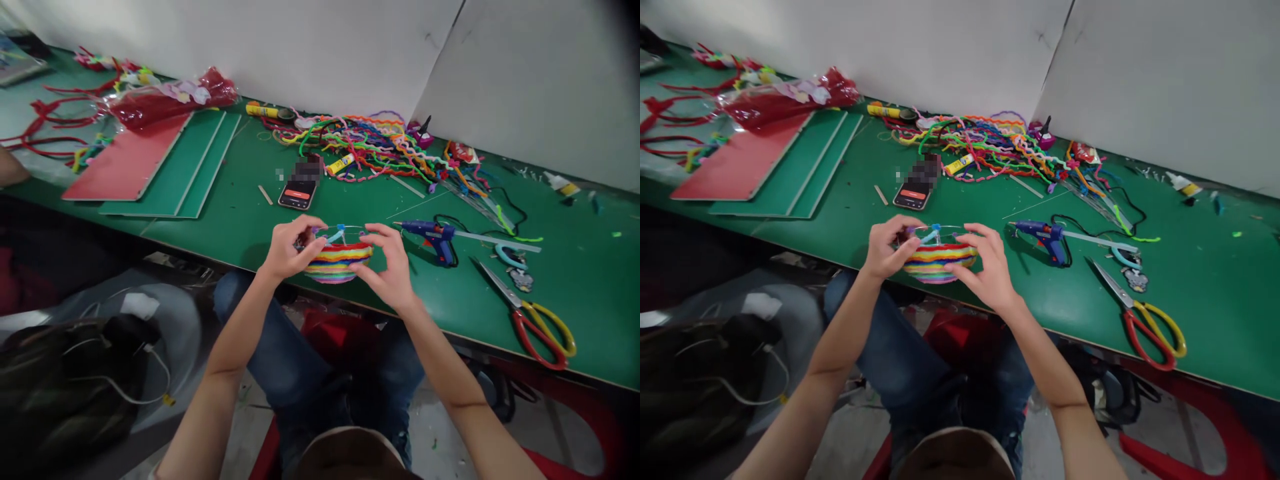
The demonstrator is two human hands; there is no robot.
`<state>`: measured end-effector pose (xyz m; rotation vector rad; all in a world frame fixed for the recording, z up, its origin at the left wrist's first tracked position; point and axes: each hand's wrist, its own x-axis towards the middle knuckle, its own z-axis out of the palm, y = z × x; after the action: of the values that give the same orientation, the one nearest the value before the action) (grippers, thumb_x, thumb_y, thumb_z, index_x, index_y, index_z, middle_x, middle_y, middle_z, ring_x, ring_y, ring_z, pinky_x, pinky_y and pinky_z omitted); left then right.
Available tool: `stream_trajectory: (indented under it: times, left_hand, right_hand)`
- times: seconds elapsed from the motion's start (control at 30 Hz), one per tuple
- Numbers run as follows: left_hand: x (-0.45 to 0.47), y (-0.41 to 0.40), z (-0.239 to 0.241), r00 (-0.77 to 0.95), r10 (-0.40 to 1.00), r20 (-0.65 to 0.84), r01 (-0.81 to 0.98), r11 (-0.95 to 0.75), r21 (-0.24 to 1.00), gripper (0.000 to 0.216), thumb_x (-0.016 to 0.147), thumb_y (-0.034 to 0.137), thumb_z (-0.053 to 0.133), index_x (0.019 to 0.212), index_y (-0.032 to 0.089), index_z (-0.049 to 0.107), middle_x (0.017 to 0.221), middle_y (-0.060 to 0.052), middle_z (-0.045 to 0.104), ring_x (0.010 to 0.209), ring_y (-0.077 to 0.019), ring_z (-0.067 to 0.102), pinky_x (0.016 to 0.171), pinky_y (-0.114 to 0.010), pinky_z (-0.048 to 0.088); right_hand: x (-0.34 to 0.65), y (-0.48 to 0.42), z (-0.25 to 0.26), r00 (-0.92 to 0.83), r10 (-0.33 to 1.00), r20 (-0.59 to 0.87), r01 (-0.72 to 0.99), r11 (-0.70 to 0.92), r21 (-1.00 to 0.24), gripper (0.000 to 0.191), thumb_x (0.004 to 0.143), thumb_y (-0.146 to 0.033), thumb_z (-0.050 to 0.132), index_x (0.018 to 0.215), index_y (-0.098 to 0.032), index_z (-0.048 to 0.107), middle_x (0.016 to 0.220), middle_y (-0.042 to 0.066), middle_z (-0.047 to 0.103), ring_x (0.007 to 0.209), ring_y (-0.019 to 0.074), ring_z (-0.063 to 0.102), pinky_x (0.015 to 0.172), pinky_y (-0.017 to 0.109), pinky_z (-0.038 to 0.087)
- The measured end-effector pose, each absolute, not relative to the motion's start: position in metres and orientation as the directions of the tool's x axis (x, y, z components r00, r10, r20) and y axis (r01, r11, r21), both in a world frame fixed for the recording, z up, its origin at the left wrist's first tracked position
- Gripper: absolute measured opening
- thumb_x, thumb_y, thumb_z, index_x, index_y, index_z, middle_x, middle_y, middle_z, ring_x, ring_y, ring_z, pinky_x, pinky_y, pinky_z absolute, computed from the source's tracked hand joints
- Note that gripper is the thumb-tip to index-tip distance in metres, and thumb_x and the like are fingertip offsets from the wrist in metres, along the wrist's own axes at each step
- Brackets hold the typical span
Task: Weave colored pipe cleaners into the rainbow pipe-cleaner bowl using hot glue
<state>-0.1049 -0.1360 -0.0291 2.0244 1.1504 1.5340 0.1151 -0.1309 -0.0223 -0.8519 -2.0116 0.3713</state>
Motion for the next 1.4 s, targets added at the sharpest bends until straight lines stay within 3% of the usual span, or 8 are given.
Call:
stream_trajectory:
  times: [0.17, 0.3, 0.53, 0.7, 0.93, 1.1, 1.23, 1.4]
  left_hand:
    - [-0.099, -0.14, -0.019, 0.085, 0.722, 0.687, 0.483, -0.633, 0.605, 0.025, 0.08, 0.035, 0.059, 0.064, 0.017, 0.053, 0.048, 0.006, 0.043, 0.042, -0.0056, 0.038, 0.044, -0.02, 0.03]
    - [-0.095, -0.126, -0.016, 0.068, 0.717, 0.693, 0.448, -0.643, 0.621, 0.03, 0.085, 0.034, 0.052, 0.06, 0.017, 0.051, 0.047, 0.005, 0.041, 0.04, -0.0054, 0.035, 0.043, -0.021, 0.027]
    - [-0.07, -0.084, 0.0, 0.048, 0.743, 0.668, 0.541, -0.582, 0.608, 0.037, 0.08, 0.035, 0.059, 0.053, 0.017, 0.042, 0.045, 0.006, 0.035, 0.041, -0.0053, 0.031, 0.042, -0.022, 0.024]
    - [-0.066, -0.08, -0.004, 0.084, 0.772, 0.631, 0.656, -0.519, 0.548, 0.035, 0.077, 0.038, 0.062, 0.055, 0.017, 0.045, 0.043, 0.007, 0.037, 0.039, -0.0045, 0.033, 0.043, -0.021, 0.028]
    - [-0.068, -0.079, -0.008, 0.038, 0.767, 0.64, 0.632, -0.514, 0.579, 0.034, 0.078, 0.036, 0.062, 0.055, 0.017, 0.046, 0.043, 0.007, 0.037, 0.039, -0.0039, 0.033, 0.042, -0.02, 0.028]
    - [-0.061, -0.08, -0.007, 0.063, 0.755, 0.653, 0.682, -0.511, 0.524, 0.035, 0.081, 0.036, 0.059, 0.054, 0.017, 0.045, 0.042, 0.007, 0.034, 0.039, -0.0044, 0.032, 0.042, -0.022, 0.025]
    - [-0.057, -0.084, -0.006, 0.099, 0.765, 0.636, 0.713, -0.501, 0.491, 0.038, 0.083, 0.038, 0.054, 0.053, 0.018, 0.043, 0.042, 0.006, 0.032, 0.039, -0.0052, 0.029, 0.043, -0.024, 0.023]
    - [-0.055, -0.087, -0.003, 0.13, 0.768, 0.627, 0.716, -0.51, 0.477, 0.037, 0.083, 0.038, 0.053, 0.054, 0.018, 0.041, 0.043, 0.006, 0.033, 0.04, -0.0055, 0.03, 0.044, -0.025, 0.023]
  right_hand:
    - [0.191, -0.151, -0.051, -0.077, 0.719, 0.691, 0.723, 0.518, -0.458, 0.022, 0.079, -0.035, 0.067, 0.069, -0.022, 0.052, 0.08, 0.003, 0.059, 0.084, 0.0201, 0.056, 0.079, 0.039, 0.046]
    - [0.256, -0.141, -0.063, 0.111, 0.85, 0.515, 0.888, 0.148, -0.435, 0.045, 0.073, -0.054, 0.067, 0.099, -0.019, 0.057, 0.104, 0.012, 0.059, 0.104, 0.0294, 0.051, 0.094, 0.052, 0.038]
    - [0.263, -0.048, -0.051, -0.042, 0.996, 0.076, 0.83, 0.077, -0.552, 0.075, 0.046, -0.052, 0.083, 0.108, -0.018, 0.06, 0.124, 0.016, 0.053, 0.121, 0.0362, 0.045, 0.104, 0.052, 0.036]
    - [0.256, -0.031, -0.044, -0.203, 0.979, -0.031, 0.599, 0.1, -0.795, 0.051, 0.059, -0.054, 0.076, 0.096, -0.021, 0.065, 0.101, 0.008, 0.067, 0.096, 0.0268, 0.062, 0.091, 0.044, 0.049]
    - [0.249, -0.051, -0.031, -0.081, 0.99, 0.116, 0.219, 0.131, -0.967, 0.032, 0.073, -0.053, 0.068, 0.075, -0.021, 0.065, 0.07, 0.001, 0.065, 0.049, 0.0103, 0.05, 0.046, 0.027, 0.042]
    - [0.22, -0.077, -0.025, -0.233, 0.938, 0.256, 0.442, 0.337, -0.832, 0.019, 0.07, -0.04, 0.073, 0.072, -0.023, 0.064, 0.07, 0.002, 0.068, 0.058, 0.0153, 0.06, 0.054, 0.03, 0.05]
    - [0.206, -0.09, -0.023, -0.431, 0.769, 0.472, 0.394, 0.631, -0.668, 0.011, 0.07, -0.028, 0.071, 0.072, -0.024, 0.061, 0.066, 0.0, 0.065, 0.054, 0.0137, 0.058, 0.05, 0.028, 0.047]
    - [0.203, -0.091, -0.025, -0.414, 0.762, 0.497, 0.426, 0.645, -0.634, 0.013, 0.073, -0.024, 0.067, 0.07, -0.025, 0.055, 0.06, -0.002, 0.06, 0.049, 0.012, 0.054, 0.046, 0.027, 0.042]
